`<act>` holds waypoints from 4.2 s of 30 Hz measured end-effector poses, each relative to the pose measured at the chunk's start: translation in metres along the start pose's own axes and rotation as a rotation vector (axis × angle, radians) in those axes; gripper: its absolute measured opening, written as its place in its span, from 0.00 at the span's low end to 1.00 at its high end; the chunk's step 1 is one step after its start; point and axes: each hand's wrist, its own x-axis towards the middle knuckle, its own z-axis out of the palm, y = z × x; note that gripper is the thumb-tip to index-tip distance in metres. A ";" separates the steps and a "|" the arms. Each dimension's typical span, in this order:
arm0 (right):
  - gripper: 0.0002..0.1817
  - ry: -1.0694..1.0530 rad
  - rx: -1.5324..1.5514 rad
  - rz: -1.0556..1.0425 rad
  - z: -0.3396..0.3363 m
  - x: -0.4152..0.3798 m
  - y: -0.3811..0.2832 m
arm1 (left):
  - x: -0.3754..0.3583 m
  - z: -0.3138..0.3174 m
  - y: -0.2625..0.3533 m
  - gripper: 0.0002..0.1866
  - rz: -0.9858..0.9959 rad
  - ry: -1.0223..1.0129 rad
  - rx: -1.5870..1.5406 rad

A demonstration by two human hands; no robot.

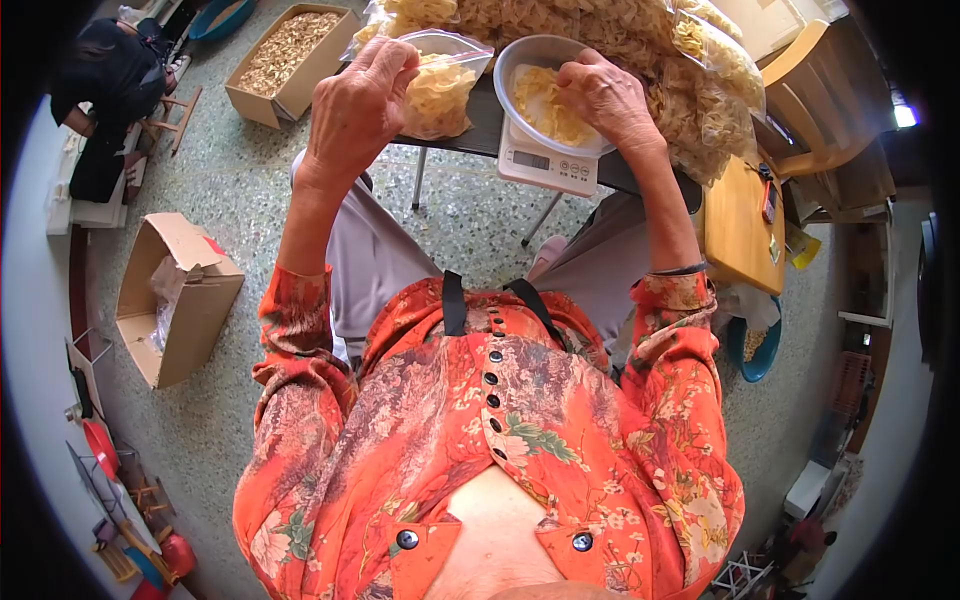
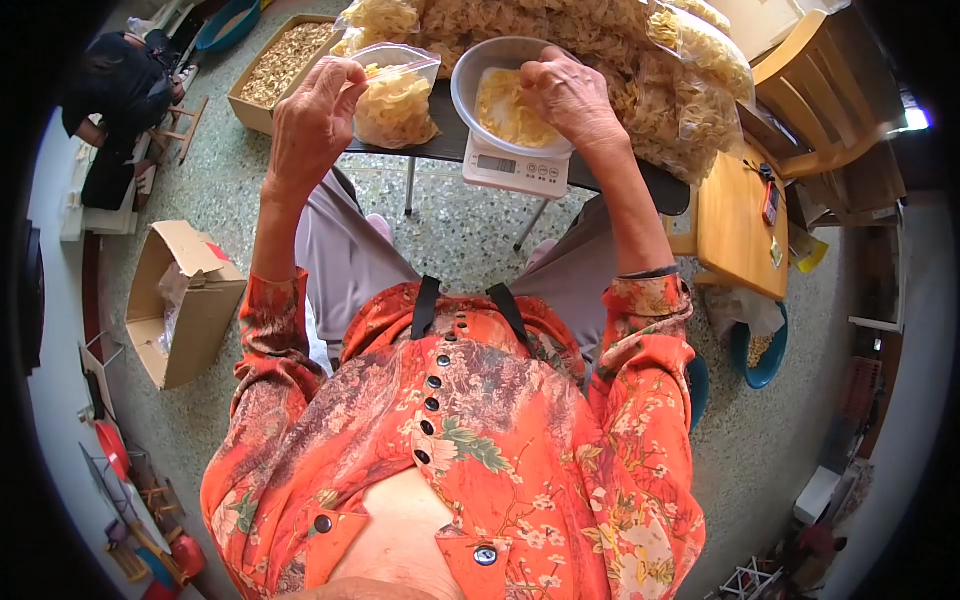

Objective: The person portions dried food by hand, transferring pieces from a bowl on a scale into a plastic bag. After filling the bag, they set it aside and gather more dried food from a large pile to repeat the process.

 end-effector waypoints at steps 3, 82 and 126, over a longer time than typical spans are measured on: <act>0.06 0.068 0.095 -0.001 -0.002 0.000 0.005 | 0.001 0.000 0.001 0.08 0.000 -0.003 -0.013; 0.07 0.403 0.389 -0.242 -0.037 0.071 -0.107 | 0.002 -0.004 -0.007 0.06 0.040 0.050 -0.193; 0.11 0.068 0.534 0.232 -0.039 -0.014 0.018 | 0.002 0.008 -0.008 0.05 -0.046 0.040 -0.242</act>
